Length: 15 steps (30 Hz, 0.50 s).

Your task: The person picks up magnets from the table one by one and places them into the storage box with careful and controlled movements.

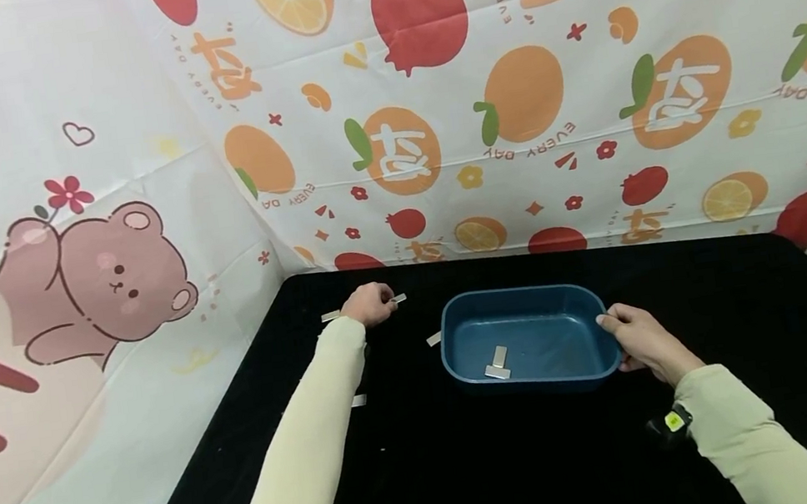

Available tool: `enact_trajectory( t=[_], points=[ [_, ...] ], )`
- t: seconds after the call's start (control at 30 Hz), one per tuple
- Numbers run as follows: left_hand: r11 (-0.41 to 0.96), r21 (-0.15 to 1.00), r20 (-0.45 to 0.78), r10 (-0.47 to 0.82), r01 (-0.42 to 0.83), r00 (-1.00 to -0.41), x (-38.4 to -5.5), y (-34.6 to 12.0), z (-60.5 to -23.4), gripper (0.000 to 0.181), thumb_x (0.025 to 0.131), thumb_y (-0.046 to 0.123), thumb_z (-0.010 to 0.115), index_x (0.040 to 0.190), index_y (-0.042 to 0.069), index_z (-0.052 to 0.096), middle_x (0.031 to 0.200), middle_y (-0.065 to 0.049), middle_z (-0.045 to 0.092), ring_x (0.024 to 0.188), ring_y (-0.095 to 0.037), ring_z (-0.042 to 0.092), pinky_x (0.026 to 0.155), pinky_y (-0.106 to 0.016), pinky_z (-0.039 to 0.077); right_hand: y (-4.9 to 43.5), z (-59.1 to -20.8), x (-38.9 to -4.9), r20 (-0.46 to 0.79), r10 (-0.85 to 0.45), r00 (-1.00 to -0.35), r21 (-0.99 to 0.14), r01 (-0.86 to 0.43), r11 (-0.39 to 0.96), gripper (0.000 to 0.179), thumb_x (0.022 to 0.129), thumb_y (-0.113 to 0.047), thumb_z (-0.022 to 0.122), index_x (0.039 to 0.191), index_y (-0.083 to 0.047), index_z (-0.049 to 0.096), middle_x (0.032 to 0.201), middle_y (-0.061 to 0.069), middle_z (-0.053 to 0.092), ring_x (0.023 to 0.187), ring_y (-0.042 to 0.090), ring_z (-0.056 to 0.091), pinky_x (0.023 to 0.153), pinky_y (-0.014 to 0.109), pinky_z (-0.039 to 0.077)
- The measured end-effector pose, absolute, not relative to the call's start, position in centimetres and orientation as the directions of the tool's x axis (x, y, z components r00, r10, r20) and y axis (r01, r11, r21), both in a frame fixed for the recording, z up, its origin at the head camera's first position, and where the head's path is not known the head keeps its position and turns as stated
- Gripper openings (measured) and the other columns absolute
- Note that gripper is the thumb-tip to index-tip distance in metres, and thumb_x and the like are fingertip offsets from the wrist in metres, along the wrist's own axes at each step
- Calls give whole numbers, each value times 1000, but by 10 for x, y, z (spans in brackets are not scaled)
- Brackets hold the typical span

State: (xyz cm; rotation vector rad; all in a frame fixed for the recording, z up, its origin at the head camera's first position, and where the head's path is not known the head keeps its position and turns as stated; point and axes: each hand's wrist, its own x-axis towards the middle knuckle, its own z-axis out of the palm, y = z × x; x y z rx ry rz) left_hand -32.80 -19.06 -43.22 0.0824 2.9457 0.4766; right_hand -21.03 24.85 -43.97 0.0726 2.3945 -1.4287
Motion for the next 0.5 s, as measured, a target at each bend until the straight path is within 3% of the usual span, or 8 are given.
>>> enact_trajectory(
  t=[0.1,0.27,0.33,0.5],
  points=[
    [953,302,-122,46,7,-991,-332,-186,-434,26,100,29,58,117,12,68,118,-9,69,90,-20,63,84,-41,54,251,-439,-210,-319,-132,-938,-843,217,492,33,107,-37,37,96,-7,45,67,-2,44,57,13,55,56,29,54],
    [959,280,-110,-11,-42,-994,-338,-184,-440,24,99,28,59,90,10,71,93,-7,68,71,-18,56,69,-37,50,250,-438,-211,-323,-141,-936,-845,218,489,33,107,-39,37,96,-9,45,68,-1,43,58,14,54,56,29,53],
    [959,278,-100,-29,-56,-995,-339,-184,-442,21,98,25,60,87,13,72,94,-4,68,73,-18,59,70,-38,52,250,-438,-212,-326,-141,-935,-846,221,486,33,107,-39,38,95,-9,45,68,-1,43,58,14,53,56,29,53],
    [947,307,-78,-74,-95,-994,-341,-184,-446,16,96,20,59,98,17,75,109,-2,71,90,-22,66,82,-44,56,250,-439,-213,-327,-137,-935,-846,225,484,33,107,-38,37,94,-9,45,67,-2,42,58,14,53,55,29,53]
  ],
)
